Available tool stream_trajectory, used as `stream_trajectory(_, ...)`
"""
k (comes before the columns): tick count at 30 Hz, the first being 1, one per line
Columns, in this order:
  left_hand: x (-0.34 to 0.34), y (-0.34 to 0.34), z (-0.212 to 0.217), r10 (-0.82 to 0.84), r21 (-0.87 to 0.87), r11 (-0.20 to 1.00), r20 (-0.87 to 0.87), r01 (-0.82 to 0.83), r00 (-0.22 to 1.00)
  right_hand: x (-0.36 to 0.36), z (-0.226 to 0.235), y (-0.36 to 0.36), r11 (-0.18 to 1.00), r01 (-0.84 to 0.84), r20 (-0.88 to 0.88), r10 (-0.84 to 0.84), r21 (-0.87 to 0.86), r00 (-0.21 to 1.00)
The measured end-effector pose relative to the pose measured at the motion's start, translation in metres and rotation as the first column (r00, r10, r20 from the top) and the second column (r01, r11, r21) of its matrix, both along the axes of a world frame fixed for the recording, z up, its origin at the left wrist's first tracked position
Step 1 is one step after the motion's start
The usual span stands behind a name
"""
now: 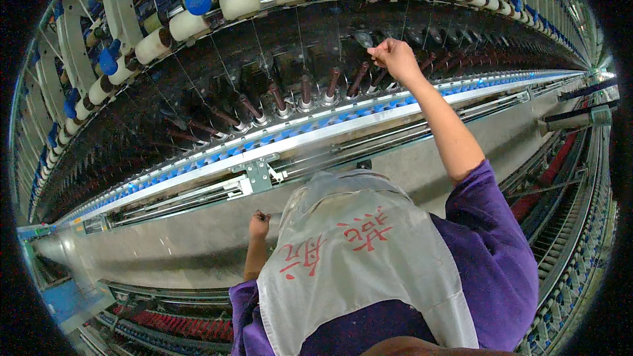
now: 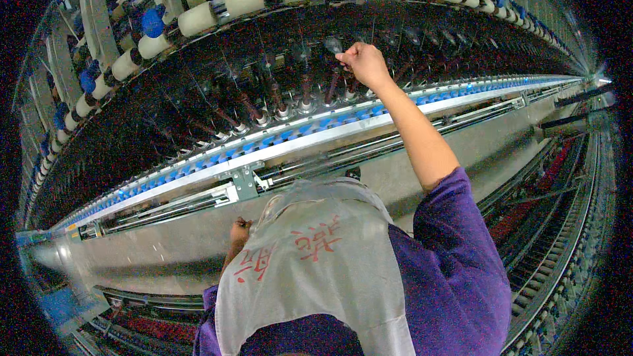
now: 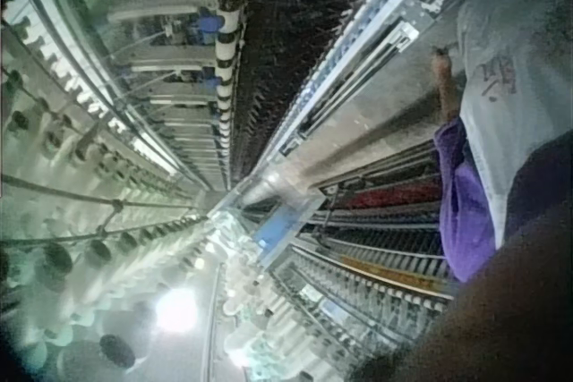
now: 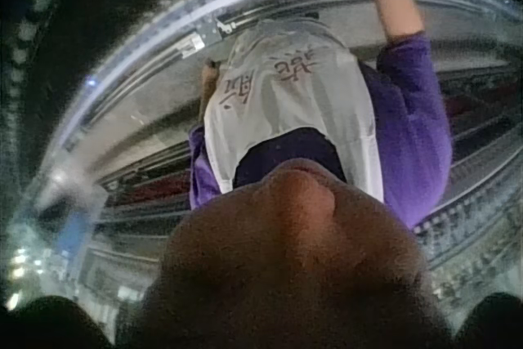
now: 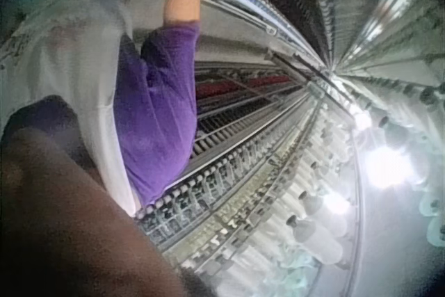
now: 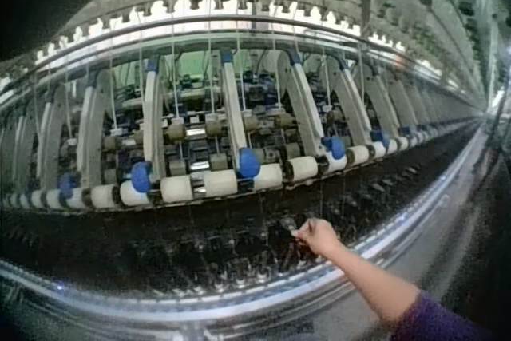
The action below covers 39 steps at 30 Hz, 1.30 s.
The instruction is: The person threads yarn through the guides and spindles of a circular knitting machine. They repeatedly reach up to guide the thread, pull it through, and secure it on the machine's components.
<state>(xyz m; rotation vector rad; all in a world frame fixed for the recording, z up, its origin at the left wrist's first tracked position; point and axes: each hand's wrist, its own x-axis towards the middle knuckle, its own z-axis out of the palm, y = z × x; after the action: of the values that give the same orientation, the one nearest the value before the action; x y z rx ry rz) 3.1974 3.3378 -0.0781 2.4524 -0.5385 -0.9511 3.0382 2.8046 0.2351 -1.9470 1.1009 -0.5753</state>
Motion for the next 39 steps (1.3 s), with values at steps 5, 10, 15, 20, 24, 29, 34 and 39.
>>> stream_trajectory(5,0.0,0.013,-0.01,-0.023,0.082,0.996,0.02,0.022,1.0,-0.028,-0.021,0.017,0.937,-0.167,-0.244,0.092,-0.307,0.965)
stream_trajectory(10,0.0,0.01,-0.008,-0.006,0.09,0.996,-0.003,0.006,1.0,-0.056,-0.054,0.042,0.904,-0.205,-0.395,0.045,-0.376,0.918)
stream_trajectory(15,0.008,-0.004,-0.003,-0.093,0.069,0.993,-0.003,0.093,0.996,-0.058,-0.041,0.041,0.972,-0.048,-0.15,0.013,-0.229,0.989)
stream_trajectory(20,0.019,-0.028,-0.001,-0.098,0.009,0.995,0.054,0.097,0.994,-0.025,-0.013,0.037,0.928,0.072,0.16,-0.013,-0.366,0.987)
stream_trajectory(24,0.025,-0.046,0.003,-0.084,-0.041,0.995,0.04,0.086,0.996,-0.002,-0.005,0.035,0.886,-0.026,0.031,0.045,-0.463,0.998)
stream_trajectory(29,0.017,-0.05,0.009,-0.105,-0.05,0.993,0.1,0.111,0.989,0.005,-0.002,0.028,0.736,-0.084,-0.047,0.072,-0.672,0.996)
stream_trajectory(34,0.003,-0.033,0.004,-0.102,0.019,0.995,0.029,0.101,0.994,0.002,0.0,0.026,0.682,-0.147,-0.078,0.131,-0.717,0.988)
stream_trajectory(39,-0.003,-0.008,-0.005,-0.137,0.145,0.98,-0.029,0.139,0.99,0.002,-0.005,0.032,0.885,-0.07,0.016,0.087,-0.46,0.996)
